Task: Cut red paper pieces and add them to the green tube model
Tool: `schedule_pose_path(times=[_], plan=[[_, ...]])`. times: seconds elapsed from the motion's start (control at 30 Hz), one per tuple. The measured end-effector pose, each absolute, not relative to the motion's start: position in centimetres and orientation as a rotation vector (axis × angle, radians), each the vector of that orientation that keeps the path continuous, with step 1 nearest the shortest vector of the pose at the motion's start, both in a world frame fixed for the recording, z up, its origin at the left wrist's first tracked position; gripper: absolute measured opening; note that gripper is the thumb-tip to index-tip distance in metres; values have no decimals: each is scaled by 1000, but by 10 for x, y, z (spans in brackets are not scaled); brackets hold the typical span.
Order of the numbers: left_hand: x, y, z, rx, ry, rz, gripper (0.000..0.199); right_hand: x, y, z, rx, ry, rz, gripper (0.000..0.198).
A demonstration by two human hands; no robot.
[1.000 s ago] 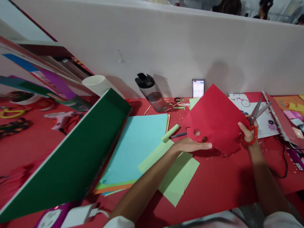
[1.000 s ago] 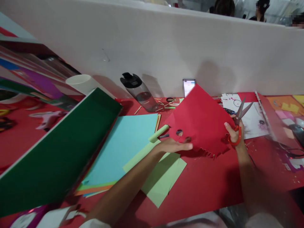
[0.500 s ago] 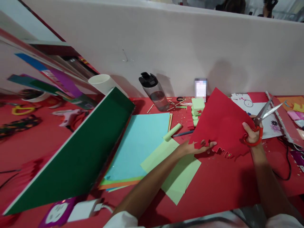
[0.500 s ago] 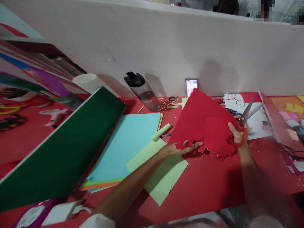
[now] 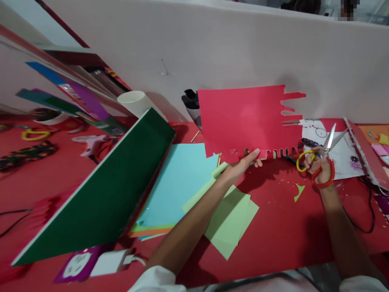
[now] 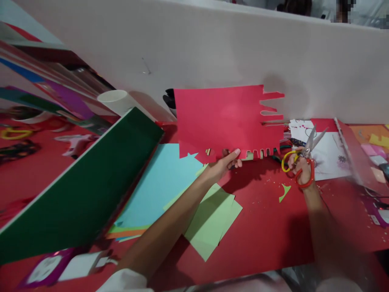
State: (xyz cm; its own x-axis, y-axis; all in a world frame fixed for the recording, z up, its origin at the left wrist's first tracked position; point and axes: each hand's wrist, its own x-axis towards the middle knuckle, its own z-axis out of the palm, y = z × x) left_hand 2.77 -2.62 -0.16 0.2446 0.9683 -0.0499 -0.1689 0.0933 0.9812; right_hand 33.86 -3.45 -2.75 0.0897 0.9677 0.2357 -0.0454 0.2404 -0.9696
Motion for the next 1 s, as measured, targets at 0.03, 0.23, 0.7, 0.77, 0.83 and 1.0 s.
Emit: schedule_pose_path(times=[0.03, 0.23, 0.7, 0.77, 0.83, 1.0], plan=[[28, -25, -3, 1113, 936, 1041, 55, 335, -37, -27, -1038, -1247, 1038, 57], [31, -21, -7, 1018, 929, 1051, 49, 313, -56, -22, -986, -1607, 1183, 54], [49, -30, -7, 834, 979, 1235, 49, 281, -75, -12, -1158, -1993, 1264, 35], [47, -31, -10, 845, 1069, 1241, 43, 280, -76, -13, -1151, -1987, 1278, 38], [44, -32, -11, 877, 1189, 1223, 43, 277, -76, -15, -1142, -1977, 1304, 40], [38, -34, -10, 895, 1527, 1025, 58, 267, -81, -21, -1138, -1933, 1336, 42]])
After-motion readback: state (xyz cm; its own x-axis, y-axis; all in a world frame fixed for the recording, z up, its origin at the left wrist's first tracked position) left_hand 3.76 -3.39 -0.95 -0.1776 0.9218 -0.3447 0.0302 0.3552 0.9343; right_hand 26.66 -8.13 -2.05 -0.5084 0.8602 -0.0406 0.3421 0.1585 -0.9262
